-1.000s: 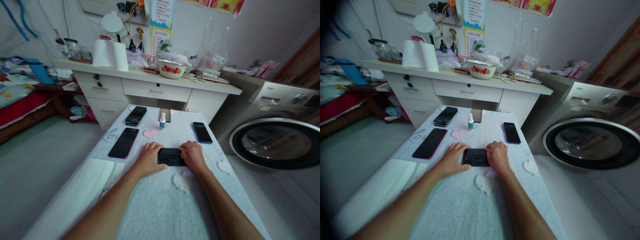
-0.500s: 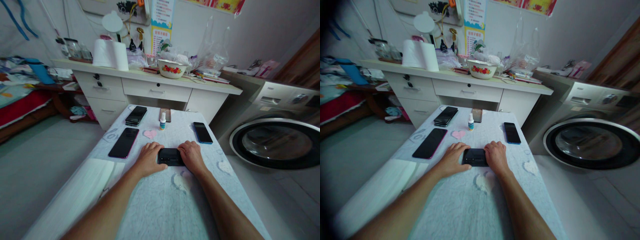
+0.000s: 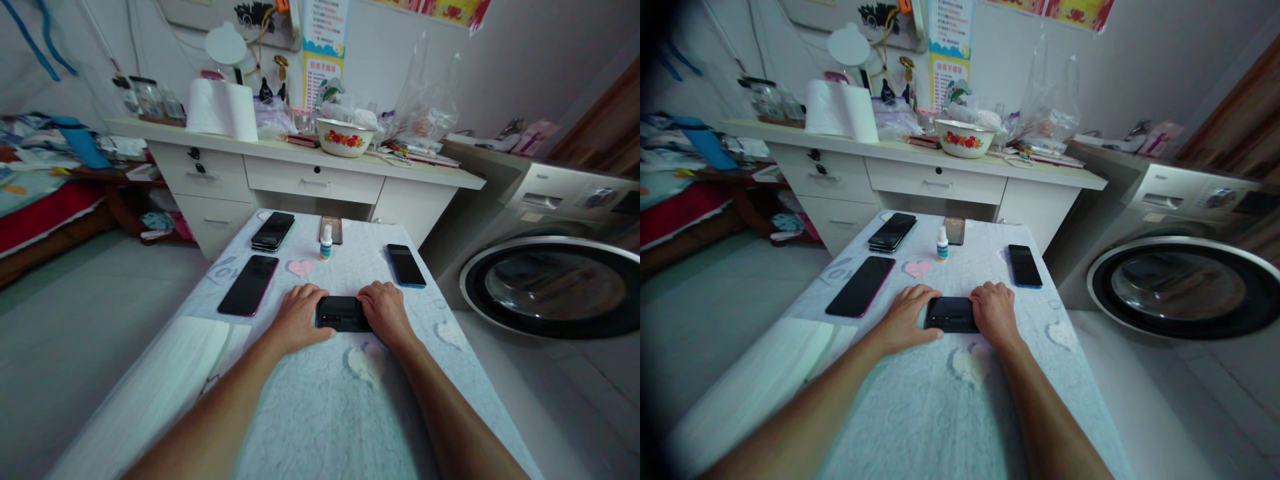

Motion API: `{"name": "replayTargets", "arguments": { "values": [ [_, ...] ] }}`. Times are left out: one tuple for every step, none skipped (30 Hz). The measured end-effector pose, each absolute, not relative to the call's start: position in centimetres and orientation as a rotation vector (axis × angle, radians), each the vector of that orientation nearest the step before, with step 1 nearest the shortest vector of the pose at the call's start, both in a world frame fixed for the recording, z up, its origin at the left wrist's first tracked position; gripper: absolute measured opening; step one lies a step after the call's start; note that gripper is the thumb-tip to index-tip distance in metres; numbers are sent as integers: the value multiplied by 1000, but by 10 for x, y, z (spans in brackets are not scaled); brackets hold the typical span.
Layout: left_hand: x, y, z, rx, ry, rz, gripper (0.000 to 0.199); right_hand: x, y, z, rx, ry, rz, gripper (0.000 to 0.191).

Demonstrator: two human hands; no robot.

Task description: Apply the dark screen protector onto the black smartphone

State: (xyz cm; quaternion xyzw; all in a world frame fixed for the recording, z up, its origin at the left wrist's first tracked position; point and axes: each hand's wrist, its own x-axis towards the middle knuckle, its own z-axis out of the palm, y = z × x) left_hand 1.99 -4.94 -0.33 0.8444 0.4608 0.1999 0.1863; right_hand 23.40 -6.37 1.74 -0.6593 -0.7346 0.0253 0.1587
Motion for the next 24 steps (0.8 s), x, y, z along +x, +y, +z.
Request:
{"name": "replayTargets", "arguments": {
  "values": [
    [20, -49, -3, 2378, 1297, 564, 62, 234, -64, 17, -1886, -2099, 72, 21],
    [20, -49, -3, 2377, 1299, 564, 62, 234, -64, 18, -1886, -2097, 72, 21],
    [20, -49, -2, 2377, 1301, 562, 61, 234, -64, 18, -1885, -2097, 70, 20],
    [20, -49, -2, 2374, 1304, 559, 61, 234, -64, 18, -1884, -2096, 67, 20],
    [20, -49, -3, 2372, 1306, 557, 61, 234, -64, 18, -1883, -2097, 64, 20],
    [20, -49, -3, 2370, 1305, 556, 60, 235, -64, 18, -1885, -2097, 60, 20],
    [20, -49, -3, 2369, 1303, 559, 61, 235, -64, 17, -1888, -2096, 57, 20],
    [20, -49, -3, 2369, 1301, 563, 61, 235, -64, 17, -1892, -2096, 53, 20],
    [20, -49, -3, 2371, 1300, 564, 61, 236, -64, 17, -1896, -2094, 49, 21],
    [20, -49, -3, 2371, 1302, 564, 62, 236, -63, 16, -1899, -2093, 45, 22],
    [20, -49, -3, 2371, 1305, 560, 62, 237, -63, 16, -1902, -2092, 40, 22],
    [20, -49, -3, 2371, 1308, 553, 62, 237, -63, 15, -1906, -2091, 34, 22],
    [20, -49, -3, 2372, 1310, 546, 62, 237, -62, 15, -1911, -2090, 29, 22],
    [20, -49, -3, 2374, 1310, 540, 63, 238, -62, 15, -1915, -2087, 26, 22],
    [21, -49, -3, 2377, 1311, 539, 63, 238, -62, 14, -1918, -2086, 25, 21],
    [20, -49, -3, 2381, 1310, 540, 63, 238, -62, 14, -1919, -2083, 25, 21],
    [20, -49, -3, 2385, 1309, 541, 63, 238, -62, 14, -1916, -2083, 29, 21],
    [20, -49, -3, 2387, 1309, 543, 62, 238, -62, 14, -1914, -2084, 33, 22],
    [20, -49, -2, 2388, 1308, 542, 62, 238, -62, 14, -1911, -2087, 37, 22],
    [20, -49, -2, 2387, 1307, 542, 62, 238, -61, 13, -1909, -2089, 39, 22],
    [20, -49, -2, 2386, 1307, 542, 62, 238, -61, 13, -1906, -2091, 40, 22],
    [20, -49, -2, 2385, 1308, 543, 62, 238, -61, 13, -1904, -2088, 40, 22],
    [20, -49, -2, 2384, 1308, 544, 62, 238, -61, 13, -1900, -2086, 41, 22],
    [21, -49, -2, 2384, 1309, 547, 62, 238, -61, 12, -1895, -2082, 41, 22]
  ]
}}
